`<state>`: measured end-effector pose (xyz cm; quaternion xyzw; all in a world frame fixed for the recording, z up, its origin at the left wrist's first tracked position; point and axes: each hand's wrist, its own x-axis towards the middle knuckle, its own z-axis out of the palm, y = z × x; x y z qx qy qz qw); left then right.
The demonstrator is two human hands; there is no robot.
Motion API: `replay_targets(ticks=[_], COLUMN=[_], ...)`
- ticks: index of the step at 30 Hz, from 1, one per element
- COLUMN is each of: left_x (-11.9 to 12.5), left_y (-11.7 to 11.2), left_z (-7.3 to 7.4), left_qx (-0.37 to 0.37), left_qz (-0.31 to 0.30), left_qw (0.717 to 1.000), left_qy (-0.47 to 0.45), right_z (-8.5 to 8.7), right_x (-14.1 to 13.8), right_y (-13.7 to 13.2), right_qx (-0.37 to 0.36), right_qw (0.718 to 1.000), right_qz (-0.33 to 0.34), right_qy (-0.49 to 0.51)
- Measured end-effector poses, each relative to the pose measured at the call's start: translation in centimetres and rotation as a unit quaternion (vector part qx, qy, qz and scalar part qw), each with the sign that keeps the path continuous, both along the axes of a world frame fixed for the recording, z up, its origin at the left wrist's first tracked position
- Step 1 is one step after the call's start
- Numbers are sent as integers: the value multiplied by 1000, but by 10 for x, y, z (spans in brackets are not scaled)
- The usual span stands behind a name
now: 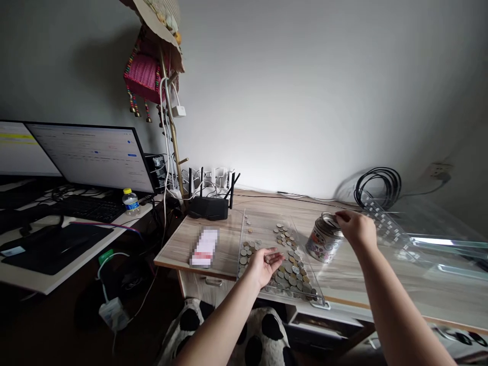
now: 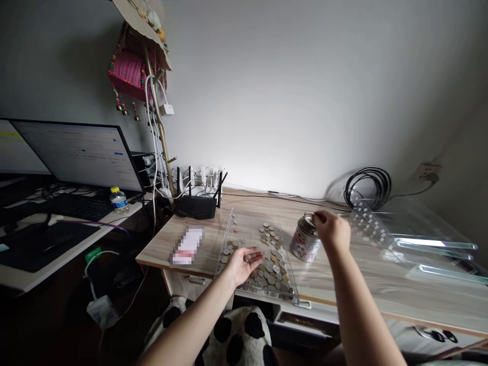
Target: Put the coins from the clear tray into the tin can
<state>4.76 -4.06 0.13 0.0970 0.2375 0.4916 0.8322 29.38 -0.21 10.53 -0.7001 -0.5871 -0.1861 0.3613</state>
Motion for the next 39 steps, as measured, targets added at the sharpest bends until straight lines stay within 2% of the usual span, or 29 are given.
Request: replay_targets(ticks=[2,4,6,9,15,25,28,30,31,33,34,35,37,39], left_x=[0,0,1,2,1,2,1,1,0,0,-1,-1,-1,-1], left_y=[0,1,1,2,2,4,4,4,3,3,2,2,2,2], left_z=[1,0,-1,-2,-2,-4,-3,-3,-3,-3,-3,-2,-1,0], left_qx=[-6,-8,-8,-10,-14,-24,-26,-23,-18,-6,-2,-1,-9,-17], left_qz=[2,5,4,2,5,11,11,12,12,10,9,12,17,19], left_qw=[1000,1000,1000,1000,1000,999,999,999,1000,1000,1000,1000,1000,1000], left_qy=[4,4,5,11,19,25,29,26,23,14,9,5,3,4], right_z=[4,1,-4,-6,2,-3,3,4,3,-7,-15,-25,-47,-66], right_x=[23,33,32,25,21,31,27,10,-3,-39,-59,-79,-115,-137], right_y=[16,24,27,26,23,30,25,13,5,-15,-25,-36,-53,-64], right_qx=[-53,-84,-77,-69,-129,-136,-109,-41,-10,-4,-55,-120,-195,-210], right_qw=[999,996,997,998,991,990,994,998,999,998,987,963,910,899], right_qz=[2,23,29,-1,-40,20,0,-27,-19,65,152,241,362,379], right_qy=[-11,-10,-4,-1,3,32,25,25,28,25,15,-6,-56,-69])
